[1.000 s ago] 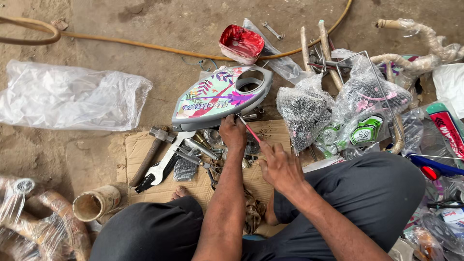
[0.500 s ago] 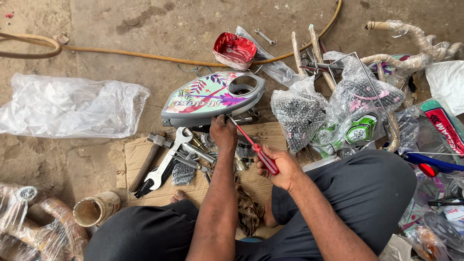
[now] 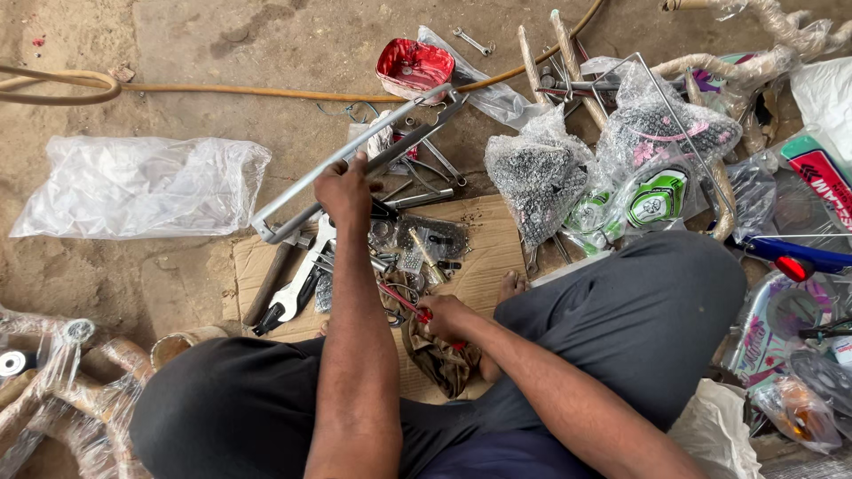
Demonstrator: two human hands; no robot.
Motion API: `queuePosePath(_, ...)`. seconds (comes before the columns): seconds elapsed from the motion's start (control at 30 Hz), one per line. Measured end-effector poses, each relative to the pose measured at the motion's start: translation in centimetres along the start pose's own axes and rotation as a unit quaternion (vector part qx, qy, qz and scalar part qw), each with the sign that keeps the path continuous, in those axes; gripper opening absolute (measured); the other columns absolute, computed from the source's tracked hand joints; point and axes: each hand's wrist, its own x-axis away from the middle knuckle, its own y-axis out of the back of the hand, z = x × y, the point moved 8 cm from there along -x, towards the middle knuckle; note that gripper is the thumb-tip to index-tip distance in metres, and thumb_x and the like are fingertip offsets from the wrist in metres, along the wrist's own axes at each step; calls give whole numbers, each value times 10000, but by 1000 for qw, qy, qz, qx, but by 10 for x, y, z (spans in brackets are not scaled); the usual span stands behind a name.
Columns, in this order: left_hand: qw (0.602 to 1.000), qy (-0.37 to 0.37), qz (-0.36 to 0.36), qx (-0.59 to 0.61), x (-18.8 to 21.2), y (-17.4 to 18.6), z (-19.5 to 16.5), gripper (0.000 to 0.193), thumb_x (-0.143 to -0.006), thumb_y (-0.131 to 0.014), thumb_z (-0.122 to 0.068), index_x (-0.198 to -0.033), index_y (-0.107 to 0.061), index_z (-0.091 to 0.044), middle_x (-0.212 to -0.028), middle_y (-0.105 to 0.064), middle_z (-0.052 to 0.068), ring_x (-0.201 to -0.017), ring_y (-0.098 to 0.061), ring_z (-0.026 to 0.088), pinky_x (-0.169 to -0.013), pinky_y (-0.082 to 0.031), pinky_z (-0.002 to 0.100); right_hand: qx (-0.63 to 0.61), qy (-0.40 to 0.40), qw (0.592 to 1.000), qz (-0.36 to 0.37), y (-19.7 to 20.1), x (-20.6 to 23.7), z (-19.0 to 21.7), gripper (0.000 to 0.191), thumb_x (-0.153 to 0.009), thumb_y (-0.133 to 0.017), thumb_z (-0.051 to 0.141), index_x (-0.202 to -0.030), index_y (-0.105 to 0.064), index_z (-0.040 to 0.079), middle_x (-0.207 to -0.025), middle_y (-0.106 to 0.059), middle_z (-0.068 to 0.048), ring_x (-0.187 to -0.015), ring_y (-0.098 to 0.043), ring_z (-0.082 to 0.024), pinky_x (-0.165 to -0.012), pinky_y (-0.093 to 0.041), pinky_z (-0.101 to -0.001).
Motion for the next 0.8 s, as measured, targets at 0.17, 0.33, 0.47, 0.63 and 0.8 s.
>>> queuePosePath(0.17,997,-27,76,-19,22,14,-51,313,-901,-756,-253,-907,-738,60,-772,-758,171,-522,-723,197,-453,-558,313,108,55,984,-130,54,8,21,353,-1041,-587,175,-1382,-619,90,-1314,-686,-163,-1014,-722,-264,-910,-574,-374)
queuePosePath(0.33,967,-66,176,-172,26,28,-103,372,-895,-755,-350,-858,-743,21,-732,-765,129,-506,-731,162,-471,-584,309,-427,72,812,-392,147,23,-21,336,-940,-657,141,-1257,-659,28,-1207,-685,-131,-955,-670,-146,-773,-573,-283)
queuePosePath(0.47,929,-135,185,-290,39,43,-137,489,-900,-758,-488,-821,-755,-5,-663,-737,95,-523,-724,161,-522,-580,308,-576,57,655,-486,183,39,-53,290,-995,-568,160,-1167,-675,-48,-1021,-726,-139,-811,-662,-163,-571,-553,-259)
queuePosePath(0.63,890,-276,207,-299,64,65,-165,506,-858,-807,-535,-860,-785,-30,-777,-754,126,-643,-727,200,-605,-579,379,-829,28,482,-282,176,42,-46,606,-1016,-425,560,-1313,-503,38,-1067,-603,-172,-831,-673,-265,-608,-632,-391)
queuePosePath(0.8,887,-289,252,-257,73,61,-161,453,-767,-850,-439,-800,-771,6,-994,-755,151,-686,-725,211,-587,-641,366,-545,139,822,-91,164,20,30,636,-837,-705,410,-1368,-532,104,-1174,-698,-82,-1035,-710,-224,-664,-661,-428)
